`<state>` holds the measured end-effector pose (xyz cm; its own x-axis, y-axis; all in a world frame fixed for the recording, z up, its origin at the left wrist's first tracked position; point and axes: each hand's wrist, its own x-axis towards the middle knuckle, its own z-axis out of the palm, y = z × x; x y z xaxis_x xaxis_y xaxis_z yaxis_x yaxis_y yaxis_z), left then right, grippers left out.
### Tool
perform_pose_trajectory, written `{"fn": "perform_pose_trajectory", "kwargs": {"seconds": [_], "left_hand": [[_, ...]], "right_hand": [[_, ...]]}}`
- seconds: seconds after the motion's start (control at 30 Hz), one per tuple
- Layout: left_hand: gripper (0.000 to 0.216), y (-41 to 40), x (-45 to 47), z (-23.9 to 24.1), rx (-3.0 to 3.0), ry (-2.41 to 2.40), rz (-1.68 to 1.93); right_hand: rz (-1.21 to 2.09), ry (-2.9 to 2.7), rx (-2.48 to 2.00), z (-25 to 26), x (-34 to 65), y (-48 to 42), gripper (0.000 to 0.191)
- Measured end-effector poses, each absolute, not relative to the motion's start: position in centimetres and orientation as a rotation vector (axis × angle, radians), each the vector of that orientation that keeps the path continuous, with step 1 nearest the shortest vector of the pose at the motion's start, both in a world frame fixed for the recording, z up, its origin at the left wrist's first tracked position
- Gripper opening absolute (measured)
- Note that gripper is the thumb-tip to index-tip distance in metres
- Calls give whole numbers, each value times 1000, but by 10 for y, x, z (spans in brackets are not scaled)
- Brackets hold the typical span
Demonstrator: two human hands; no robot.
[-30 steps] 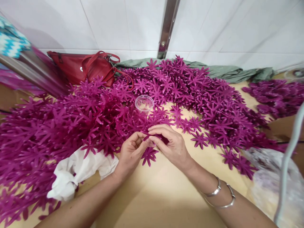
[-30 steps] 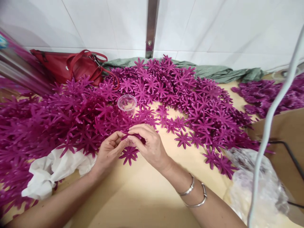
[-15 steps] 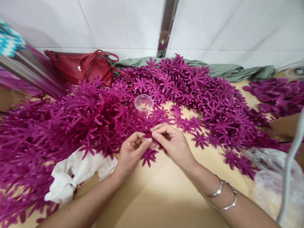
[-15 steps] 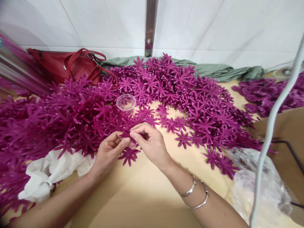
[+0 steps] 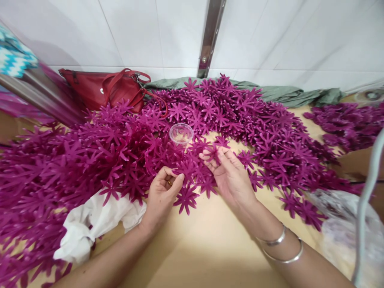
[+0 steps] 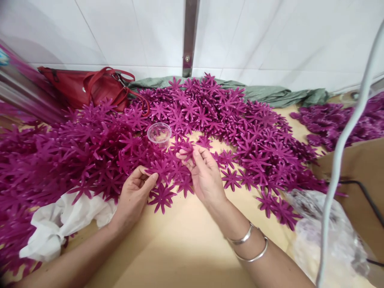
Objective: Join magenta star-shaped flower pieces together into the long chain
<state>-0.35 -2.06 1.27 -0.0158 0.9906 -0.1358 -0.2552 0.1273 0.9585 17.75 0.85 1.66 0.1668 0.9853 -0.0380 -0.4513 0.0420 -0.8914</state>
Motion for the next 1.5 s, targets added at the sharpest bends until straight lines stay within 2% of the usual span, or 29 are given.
{"fn": "perform_pose_trajectory", "kwargs": {"seconds": [0.17,0.27,0.5,0.63,0.77,0.87,1.07,1.2,1.37,1.5], "left_hand": [[38,-19,-2,11,870,1081,1264],[38,-18,-3,10,887,1071,1264],[32,-17,-4,6,898,1032,1280],[30,-18,-4,7,887,1020,1276],[30,-18,-3,8,892,1020,1269],[30,-18,-2,11,929,1004,1241],[24,-22,-1,18,988,988,1180],[26,-24,-3,19,1006,1004,1173],[31,-23,-5,18,983,1047,1148],[33,-23,-5,19,959,1043,1121]], "right_hand": [[1488,-562,-840,29,180,9,37],[1445,-624,-907,33,179,8,28],[1288,-837,-1053,27,180,5,25],[878,-1264,-1262,26,185,4,15],[266,-1637,-1270,29,183,0,32],[131,-1778,-1188,30,176,-6,33],[246,-1782,-1188,27,162,-14,6],[459,-1725,-1179,26,160,-15,7],[898,-1543,-1140,28,164,-12,8],[984,-1503,-1165,31,168,-9,5]]}}
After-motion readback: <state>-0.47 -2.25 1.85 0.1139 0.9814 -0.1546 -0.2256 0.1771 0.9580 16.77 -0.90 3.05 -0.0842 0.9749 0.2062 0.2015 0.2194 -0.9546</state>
